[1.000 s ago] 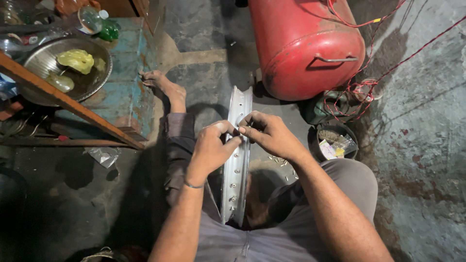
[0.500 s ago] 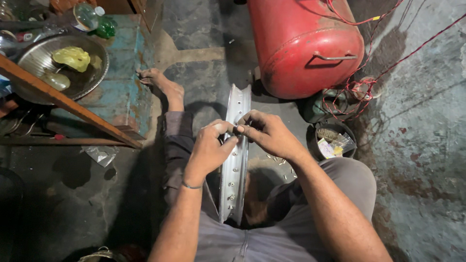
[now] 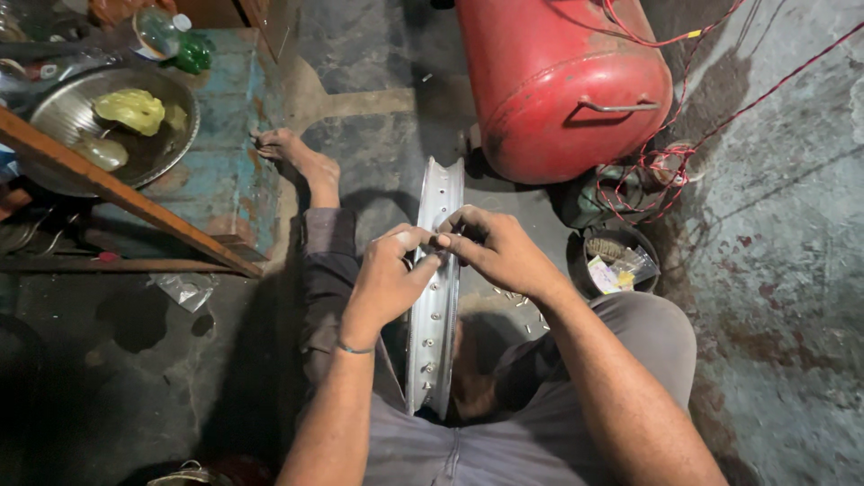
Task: The person sits on the floor and inserts small metal fasteners into holes along the edge of a silver wheel rim. They repeatedly pick up fasteners from the floor and press them into place by hand, rotating the rim as needed to reach different sections.
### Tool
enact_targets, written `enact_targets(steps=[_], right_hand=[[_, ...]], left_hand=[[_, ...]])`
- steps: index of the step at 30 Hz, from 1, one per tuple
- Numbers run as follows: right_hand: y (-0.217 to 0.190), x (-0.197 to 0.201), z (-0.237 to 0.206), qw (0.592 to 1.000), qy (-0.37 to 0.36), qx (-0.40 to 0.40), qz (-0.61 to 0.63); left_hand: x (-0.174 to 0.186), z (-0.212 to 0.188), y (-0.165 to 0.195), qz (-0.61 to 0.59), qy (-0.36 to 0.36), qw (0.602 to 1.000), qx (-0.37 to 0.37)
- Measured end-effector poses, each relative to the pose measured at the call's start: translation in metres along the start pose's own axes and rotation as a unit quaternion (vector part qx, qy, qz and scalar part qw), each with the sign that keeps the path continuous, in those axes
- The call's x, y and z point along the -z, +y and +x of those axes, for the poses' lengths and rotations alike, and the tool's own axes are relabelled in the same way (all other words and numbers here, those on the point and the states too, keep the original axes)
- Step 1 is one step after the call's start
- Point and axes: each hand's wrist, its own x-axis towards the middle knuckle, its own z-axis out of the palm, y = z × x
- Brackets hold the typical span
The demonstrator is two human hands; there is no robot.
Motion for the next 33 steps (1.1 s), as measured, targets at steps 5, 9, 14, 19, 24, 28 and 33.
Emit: enact_targets(steps=[5,9,14,19,24,28,33], right_hand=[[0.000,0.000,0.000,1.000,-0.004,-0.019,-0.010],[-0.001,0.001,-0.001,1.000,-0.001,0.016,0.004],[0.002,0.000,-0.001,1.000,-0.005,-0.006,-0.001],[0.000,-0.001,0.000,1.000,-0.002,-0.003,0.010],[-0.013,0.001,-0.006,0.993,0.054,0.072,-0.078],[-0.012,-0.006,-0.009,0.965,0.086,0.195,-0.155],[0.017,-0.008,-0.014,0.967,0.120,0.177,-0.137]], left_hand=[[0.000,0.000,-0.002,0.009,0.046,0.996,-0.081],[0.001,0.000,-0.003,0.008,0.027,0.998,-0.051],[0.000,-0.001,-0.007,0.003,0.031,0.998,-0.052],[-0.006,-0.003,-0.013,-0.041,0.059,0.997,-0.038],[-0.016,-0.001,-0.010,-0.225,0.114,0.967,0.045],[-0.021,-0.003,-0.012,-0.223,0.109,0.967,0.054],[-0.029,-0.015,-0.028,-0.310,0.090,0.945,0.048]])
